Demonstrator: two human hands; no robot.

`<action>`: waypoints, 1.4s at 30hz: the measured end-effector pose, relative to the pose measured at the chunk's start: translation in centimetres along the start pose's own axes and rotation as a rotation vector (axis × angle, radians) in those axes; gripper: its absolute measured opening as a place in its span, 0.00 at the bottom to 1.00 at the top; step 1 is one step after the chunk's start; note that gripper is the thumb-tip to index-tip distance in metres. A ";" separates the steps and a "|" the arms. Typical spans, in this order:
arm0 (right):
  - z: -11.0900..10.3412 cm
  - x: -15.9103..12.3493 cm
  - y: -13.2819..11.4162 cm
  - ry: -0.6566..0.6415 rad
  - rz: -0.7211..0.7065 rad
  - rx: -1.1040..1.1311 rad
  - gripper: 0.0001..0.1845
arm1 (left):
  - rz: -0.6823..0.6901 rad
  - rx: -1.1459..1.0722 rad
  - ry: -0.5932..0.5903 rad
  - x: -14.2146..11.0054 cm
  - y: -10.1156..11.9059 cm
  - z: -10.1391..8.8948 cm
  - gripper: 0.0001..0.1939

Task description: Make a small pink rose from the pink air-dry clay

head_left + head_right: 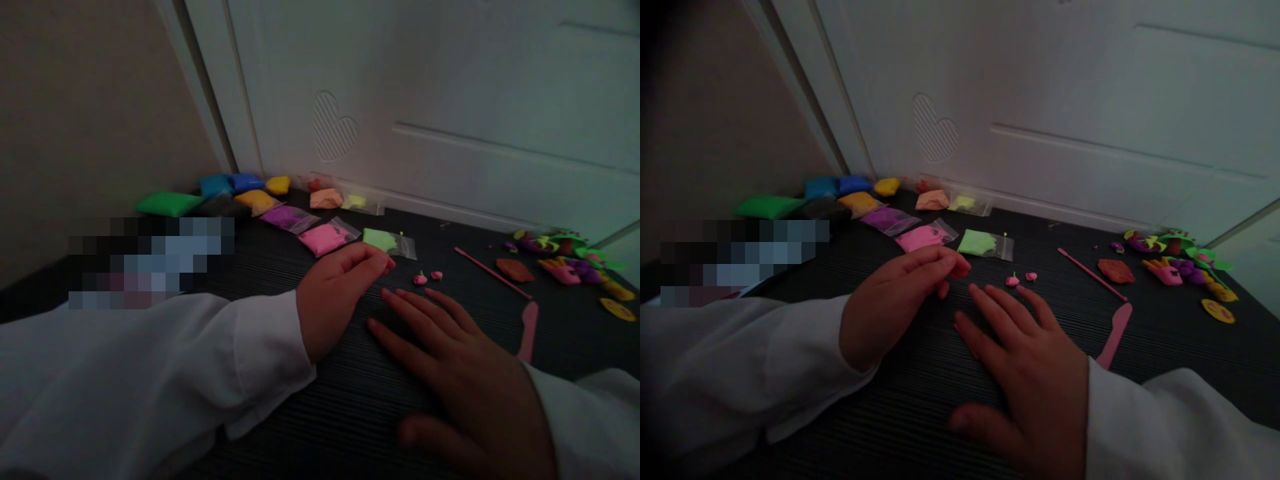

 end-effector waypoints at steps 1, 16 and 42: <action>0.0 0.0 0.1 -0.007 0.026 -0.002 0.36 | 0.001 0.002 0.001 0.0 0.0 0.0 0.11; 0.3 0.2 -0.4 -0.002 -0.010 0.043 0.40 | -0.033 0.004 -0.017 -0.1 -0.1 0.0 0.10; 0.4 0.1 0.2 -0.060 0.045 -0.001 0.41 | -0.010 0.051 -0.017 -0.1 0.2 -0.1 0.11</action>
Point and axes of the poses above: each hand's wrist, its own x-axis towards the middle knuckle, its own z-axis out of the palm, y = z × x, the point moved 3 cm from there along x, towards the middle knuckle, and after that the axes turned 9 degrees about x, right-handed, at the moved point
